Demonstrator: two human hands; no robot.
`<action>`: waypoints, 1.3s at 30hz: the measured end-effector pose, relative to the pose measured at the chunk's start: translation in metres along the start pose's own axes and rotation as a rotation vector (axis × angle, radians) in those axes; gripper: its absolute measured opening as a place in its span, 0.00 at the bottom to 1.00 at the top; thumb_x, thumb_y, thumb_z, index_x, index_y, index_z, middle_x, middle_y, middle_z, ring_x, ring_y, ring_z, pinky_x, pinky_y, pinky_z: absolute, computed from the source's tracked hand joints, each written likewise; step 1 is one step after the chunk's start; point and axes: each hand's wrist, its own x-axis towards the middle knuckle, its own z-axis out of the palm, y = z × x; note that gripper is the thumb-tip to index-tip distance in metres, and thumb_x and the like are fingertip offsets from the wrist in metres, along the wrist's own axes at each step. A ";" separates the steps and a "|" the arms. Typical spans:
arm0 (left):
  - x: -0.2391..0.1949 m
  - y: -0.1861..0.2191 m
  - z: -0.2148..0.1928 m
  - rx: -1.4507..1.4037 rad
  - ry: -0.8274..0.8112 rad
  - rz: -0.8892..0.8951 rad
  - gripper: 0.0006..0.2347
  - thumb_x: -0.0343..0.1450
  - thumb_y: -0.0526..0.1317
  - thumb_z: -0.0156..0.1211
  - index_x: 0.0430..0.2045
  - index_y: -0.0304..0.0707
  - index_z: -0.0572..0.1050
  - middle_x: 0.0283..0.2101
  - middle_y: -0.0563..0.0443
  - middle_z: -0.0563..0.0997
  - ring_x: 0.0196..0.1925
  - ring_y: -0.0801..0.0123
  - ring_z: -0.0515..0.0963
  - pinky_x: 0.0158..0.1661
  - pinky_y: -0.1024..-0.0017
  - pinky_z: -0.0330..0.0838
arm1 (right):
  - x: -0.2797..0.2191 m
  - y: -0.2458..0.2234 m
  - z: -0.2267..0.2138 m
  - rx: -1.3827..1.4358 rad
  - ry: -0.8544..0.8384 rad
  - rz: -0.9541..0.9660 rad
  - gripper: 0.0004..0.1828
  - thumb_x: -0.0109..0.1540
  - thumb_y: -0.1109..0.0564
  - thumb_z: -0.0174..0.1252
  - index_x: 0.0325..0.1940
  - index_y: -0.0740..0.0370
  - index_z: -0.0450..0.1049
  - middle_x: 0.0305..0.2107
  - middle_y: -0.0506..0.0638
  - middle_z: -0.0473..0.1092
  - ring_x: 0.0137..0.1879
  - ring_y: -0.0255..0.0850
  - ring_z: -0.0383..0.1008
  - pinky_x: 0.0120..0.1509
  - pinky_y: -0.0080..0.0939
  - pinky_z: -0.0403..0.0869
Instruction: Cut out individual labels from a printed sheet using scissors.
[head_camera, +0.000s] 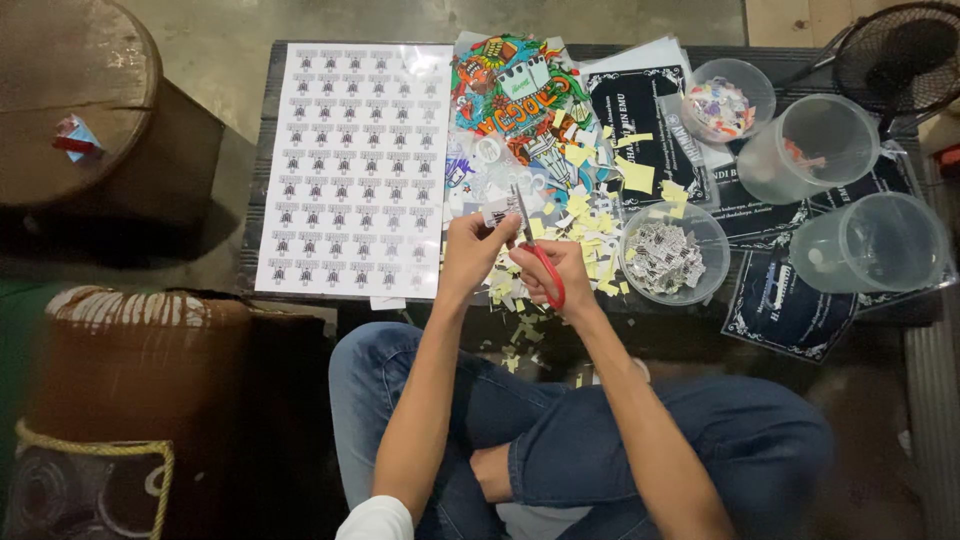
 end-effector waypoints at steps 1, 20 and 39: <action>0.000 0.001 0.006 0.000 0.000 0.000 0.13 0.69 0.44 0.68 0.13 0.41 0.78 0.13 0.56 0.74 0.18 0.82 0.66 0.21 0.83 0.57 | -0.001 0.000 0.003 0.000 0.000 0.000 0.19 0.64 0.58 0.65 0.21 0.60 0.67 0.09 0.49 0.56 0.13 0.30 0.55 0.12 0.26 0.58; -0.006 0.015 0.002 -0.060 -0.055 -0.002 0.13 0.70 0.43 0.68 0.15 0.38 0.77 0.15 0.53 0.75 0.19 0.81 0.70 0.17 0.83 0.66 | -0.014 -0.034 0.001 -0.169 -0.003 -0.045 0.15 0.62 0.61 0.67 0.23 0.63 0.70 0.07 0.47 0.58 0.12 0.28 0.57 0.12 0.25 0.59; 0.000 -0.012 0.002 -0.029 -0.088 -0.051 0.12 0.69 0.42 0.67 0.15 0.40 0.77 0.15 0.58 0.72 0.20 0.84 0.66 0.18 0.86 0.60 | -0.008 -0.010 0.001 0.028 0.057 0.024 0.20 0.64 0.58 0.66 0.21 0.61 0.66 0.08 0.49 0.57 0.11 0.30 0.56 0.10 0.29 0.59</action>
